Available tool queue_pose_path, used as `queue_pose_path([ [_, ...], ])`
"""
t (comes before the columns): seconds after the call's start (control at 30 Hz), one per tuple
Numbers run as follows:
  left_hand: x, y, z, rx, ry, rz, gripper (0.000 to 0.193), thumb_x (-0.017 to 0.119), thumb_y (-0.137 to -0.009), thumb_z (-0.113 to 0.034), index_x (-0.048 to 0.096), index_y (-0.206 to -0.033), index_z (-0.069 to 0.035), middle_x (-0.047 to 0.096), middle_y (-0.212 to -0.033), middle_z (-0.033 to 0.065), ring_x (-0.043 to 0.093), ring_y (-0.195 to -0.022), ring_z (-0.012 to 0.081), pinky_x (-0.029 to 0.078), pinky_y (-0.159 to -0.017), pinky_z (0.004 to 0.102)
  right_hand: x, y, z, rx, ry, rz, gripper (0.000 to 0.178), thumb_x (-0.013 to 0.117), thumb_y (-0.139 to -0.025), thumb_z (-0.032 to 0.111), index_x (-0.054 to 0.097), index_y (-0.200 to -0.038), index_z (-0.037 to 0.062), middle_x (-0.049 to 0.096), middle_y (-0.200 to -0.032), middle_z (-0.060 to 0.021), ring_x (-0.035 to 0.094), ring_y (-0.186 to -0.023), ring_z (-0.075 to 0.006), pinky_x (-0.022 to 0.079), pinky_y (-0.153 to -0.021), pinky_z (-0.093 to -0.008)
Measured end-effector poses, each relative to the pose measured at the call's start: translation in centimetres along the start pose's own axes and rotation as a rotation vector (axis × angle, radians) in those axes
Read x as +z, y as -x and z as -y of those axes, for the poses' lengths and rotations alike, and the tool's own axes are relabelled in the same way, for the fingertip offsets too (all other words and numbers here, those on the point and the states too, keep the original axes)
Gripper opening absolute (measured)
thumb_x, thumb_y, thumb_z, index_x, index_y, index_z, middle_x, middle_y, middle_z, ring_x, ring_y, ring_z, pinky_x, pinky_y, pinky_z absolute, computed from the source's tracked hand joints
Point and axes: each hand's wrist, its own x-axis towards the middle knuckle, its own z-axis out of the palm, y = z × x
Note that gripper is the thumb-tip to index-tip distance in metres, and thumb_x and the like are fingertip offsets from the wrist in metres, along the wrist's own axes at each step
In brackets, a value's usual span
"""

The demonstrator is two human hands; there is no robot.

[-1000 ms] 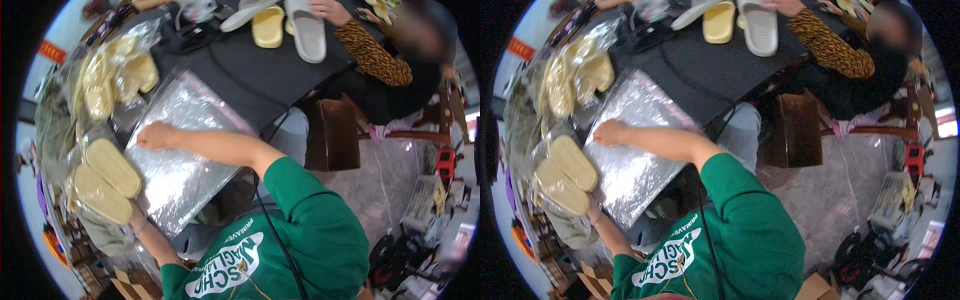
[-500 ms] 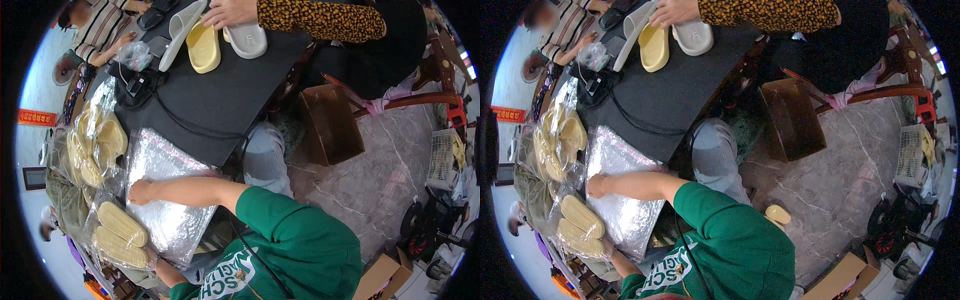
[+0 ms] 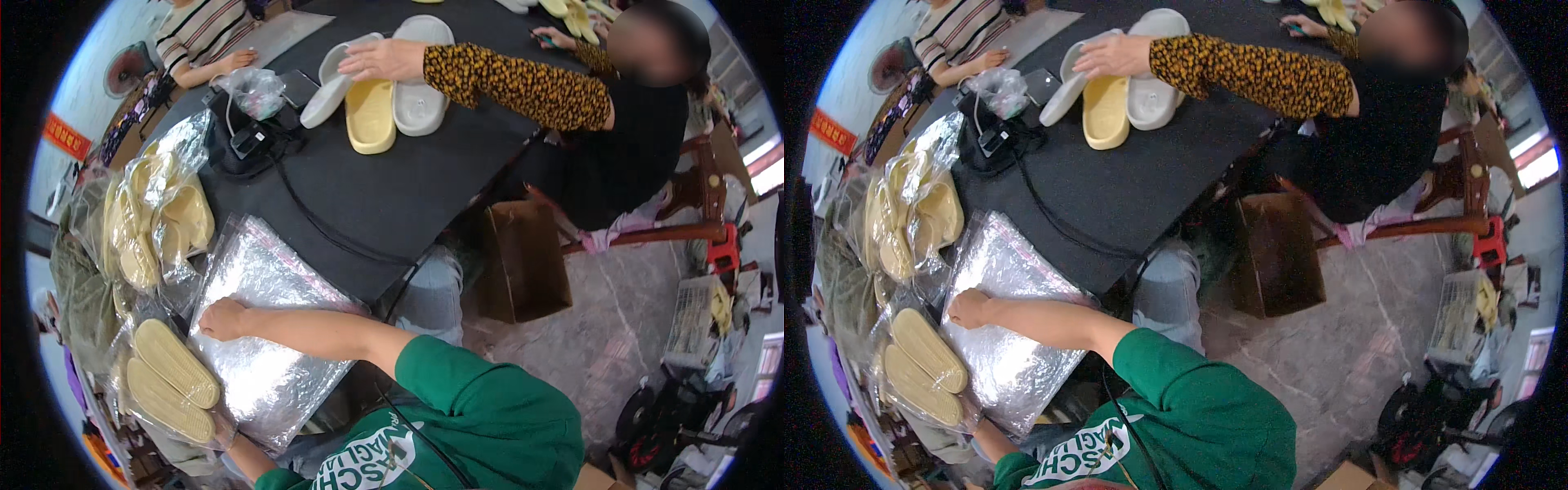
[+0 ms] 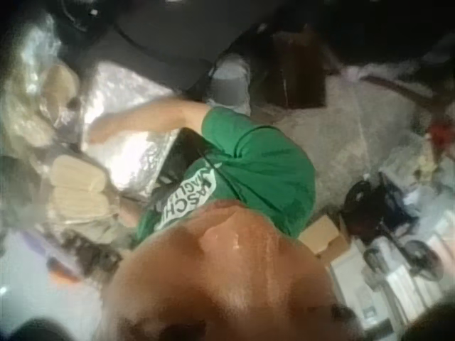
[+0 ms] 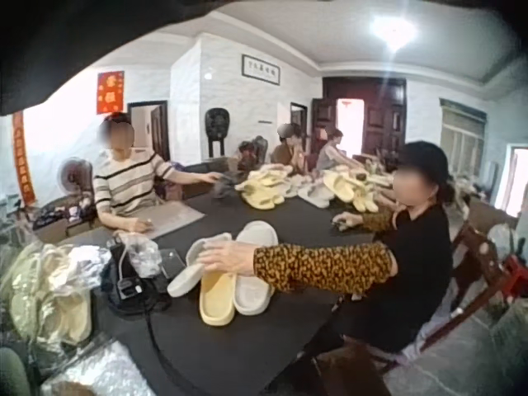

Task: Packing pairs of rubber slippers into clear plastic bags and organizing them from large storage sacks.

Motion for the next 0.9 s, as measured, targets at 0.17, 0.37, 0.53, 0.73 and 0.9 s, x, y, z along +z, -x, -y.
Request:
queue_pose_path([
  [0.17, -2.8, 2.5, 1.0, 0.076, -0.037, -0.098, 0.042, 0.046, -0.096, -0.020, 0.040, -0.134, -0.002, 0.041, -0.137, 0.0153, 0.041, -0.126, 0.0273, 0.038, -0.101, 0.0412, 0.3, 0.3, 0.0, -0.051, -0.032, -0.075, 0.026, 0.051, -0.085, 0.030, 0.068, -0.086, 0.0111, 0.067, -0.086, -0.0112, 0.064, -0.083, -0.0321, 0.050, -0.074, -0.0450],
  [0.37, -1.0, -0.3, 0.2, 0.122, -0.102, -0.220, 0.042, 0.045, -0.096, -0.020, 0.040, -0.134, -0.001, 0.041, -0.137, 0.0156, 0.040, -0.126, 0.0277, 0.037, -0.101, 0.0417, -2.4, 0.9, 1.6, 0.033, -0.068, 0.023, 0.025, 0.052, -0.086, 0.032, 0.069, -0.093, 0.0142, 0.068, -0.093, -0.0080, 0.063, -0.088, -0.0293, 0.050, -0.076, -0.0424],
  [0.53, 1.1, -3.7, -1.7, 0.188, -0.171, -0.425, 0.042, 0.045, -0.096, -0.019, 0.040, -0.134, -0.001, 0.041, -0.138, 0.0158, 0.039, -0.127, 0.0280, 0.037, -0.102, 0.0421, -2.5, 1.3, 1.3, 0.018, -0.033, -0.020, 0.025, 0.054, -0.087, 0.030, 0.069, -0.097, 0.0130, 0.068, -0.096, -0.0073, 0.063, -0.089, -0.0284, 0.050, -0.077, -0.0388],
  [0.73, 0.6, -6.3, -6.3, 0.219, -0.261, -0.716, 0.042, 0.045, -0.096, -0.019, 0.040, -0.134, -0.001, 0.040, -0.138, 0.0161, 0.038, -0.128, 0.0284, 0.036, -0.103, 0.0426, -2.0, 0.9, 2.6, -0.013, -0.084, -0.052, 0.024, 0.056, -0.087, 0.031, 0.070, -0.095, 0.0135, 0.068, -0.094, -0.0098, 0.064, -0.086, -0.0300, 0.050, -0.072, -0.0386],
  [0.9, 3.3, -5.8, -7.9, 0.198, -0.345, -0.878, 0.042, 0.045, -0.096, -0.019, 0.040, -0.134, -0.001, 0.040, -0.139, 0.0164, 0.038, -0.128, 0.0287, 0.035, -0.103, 0.0430, -3.6, 0.4, 3.4, 0.140, -0.096, 0.144, 0.030, 0.059, -0.086, 0.032, 0.067, -0.104, 0.0101, 0.068, -0.092, -0.0092, 0.064, -0.087, -0.0281, 0.049, -0.073, -0.0373],
])
